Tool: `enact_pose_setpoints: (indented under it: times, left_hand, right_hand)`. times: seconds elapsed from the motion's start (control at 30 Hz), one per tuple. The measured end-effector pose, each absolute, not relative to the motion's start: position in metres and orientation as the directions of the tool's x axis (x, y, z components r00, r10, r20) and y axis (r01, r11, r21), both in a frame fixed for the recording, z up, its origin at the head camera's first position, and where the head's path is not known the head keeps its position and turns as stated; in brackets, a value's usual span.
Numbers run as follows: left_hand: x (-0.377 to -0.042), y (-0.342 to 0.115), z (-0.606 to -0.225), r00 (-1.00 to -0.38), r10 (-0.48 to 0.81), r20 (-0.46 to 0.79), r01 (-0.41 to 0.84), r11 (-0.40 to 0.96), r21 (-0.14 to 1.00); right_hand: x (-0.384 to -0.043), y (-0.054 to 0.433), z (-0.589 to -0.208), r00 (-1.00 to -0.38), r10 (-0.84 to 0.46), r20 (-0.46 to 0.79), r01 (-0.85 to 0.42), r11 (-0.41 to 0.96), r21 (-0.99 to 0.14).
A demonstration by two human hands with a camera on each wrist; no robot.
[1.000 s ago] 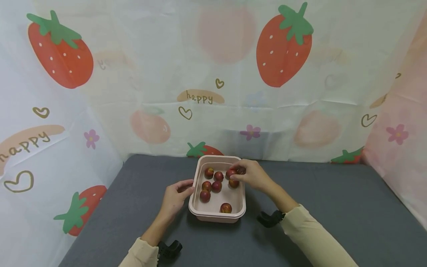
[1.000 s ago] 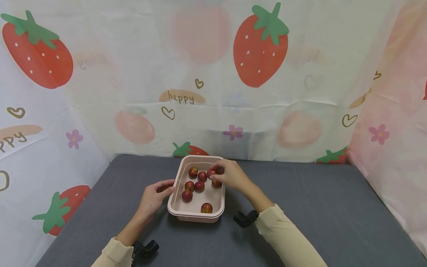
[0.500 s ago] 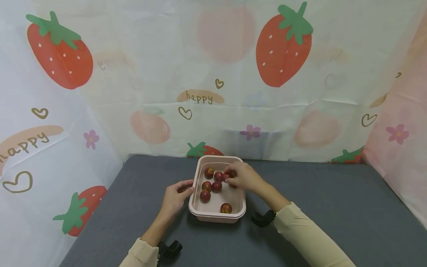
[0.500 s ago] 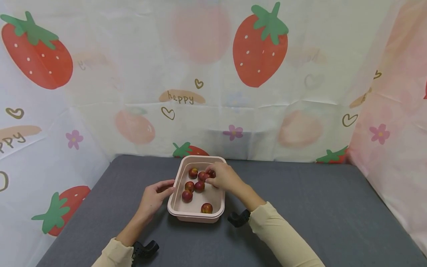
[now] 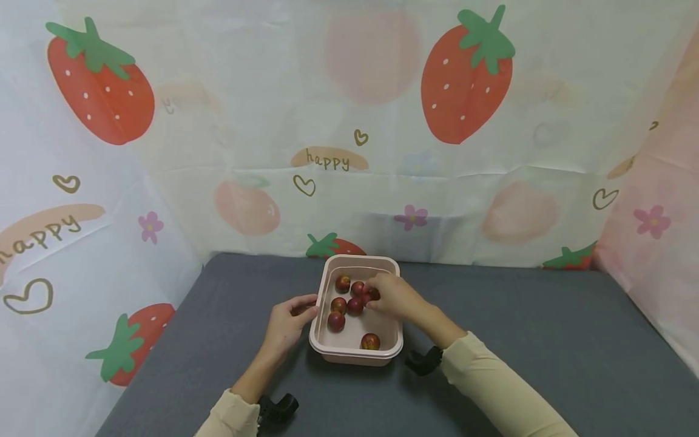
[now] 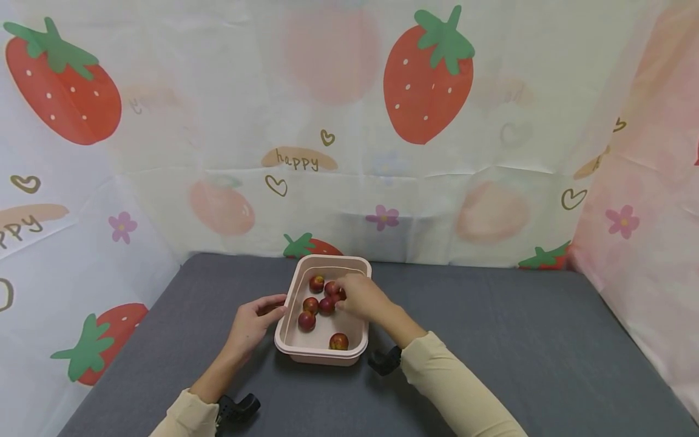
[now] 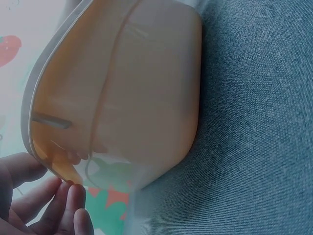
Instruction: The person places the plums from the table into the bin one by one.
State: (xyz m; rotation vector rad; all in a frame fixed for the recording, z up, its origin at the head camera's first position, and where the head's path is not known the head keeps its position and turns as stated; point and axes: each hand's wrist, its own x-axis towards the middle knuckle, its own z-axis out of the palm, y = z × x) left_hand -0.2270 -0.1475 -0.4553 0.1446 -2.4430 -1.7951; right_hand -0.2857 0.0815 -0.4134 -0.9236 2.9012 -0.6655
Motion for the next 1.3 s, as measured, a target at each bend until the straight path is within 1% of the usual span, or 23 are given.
enact_pose_setpoints:
  times: [0.27, 0.4, 0.57, 0.7, 0.87, 1.1, 1.3]
  left_hand:
    - [-0.227, -0.148, -0.455, -0.99, -0.138, 0.029, -0.013, 0.294, 0.956]
    - [-0.227, -0.147, -0.454, -0.99, -0.14, 0.031, -0.012, 0.293, 0.956]
    - [-0.227, -0.147, -0.455, -0.989, -0.143, 0.03, -0.014, 0.301, 0.953]
    - [-0.226, -0.147, -0.455, -0.989, -0.143, 0.026, -0.02, 0.308, 0.951]
    - [-0.225, -0.147, -0.453, -0.99, -0.136, 0.043, 0.0, 0.302, 0.953]
    - [-0.221, -0.15, -0.453, -0.992, -0.121, 0.032, -0.005, 0.294, 0.956]
    - [-0.217, -0.152, -0.454, -0.993, -0.112, 0.039, 0.004, 0.296, 0.955]
  right_hand:
    - [-0.286, 0.078, -0.419, -0.82, -0.566, 0.085, -0.559, 0.762, -0.327]
    - [-0.286, 0.078, -0.42, -0.824, -0.563, 0.072, -0.552, 0.766, -0.33]
    - [-0.285, 0.079, -0.422, -0.817, -0.572, 0.076, -0.556, 0.746, -0.365]
    - [-0.281, 0.085, -0.421, -0.815, -0.564, 0.129, -0.56, 0.712, -0.425]
    - [-0.273, 0.094, -0.417, -0.822, -0.521, 0.229, -0.559, 0.664, -0.496]
    - [-0.259, 0.11, -0.417, -0.798, -0.464, 0.384, -0.602, 0.62, -0.503]
    - [-0.248, 0.124, -0.417, -0.817, -0.391, 0.424, -0.575, 0.607, -0.548]
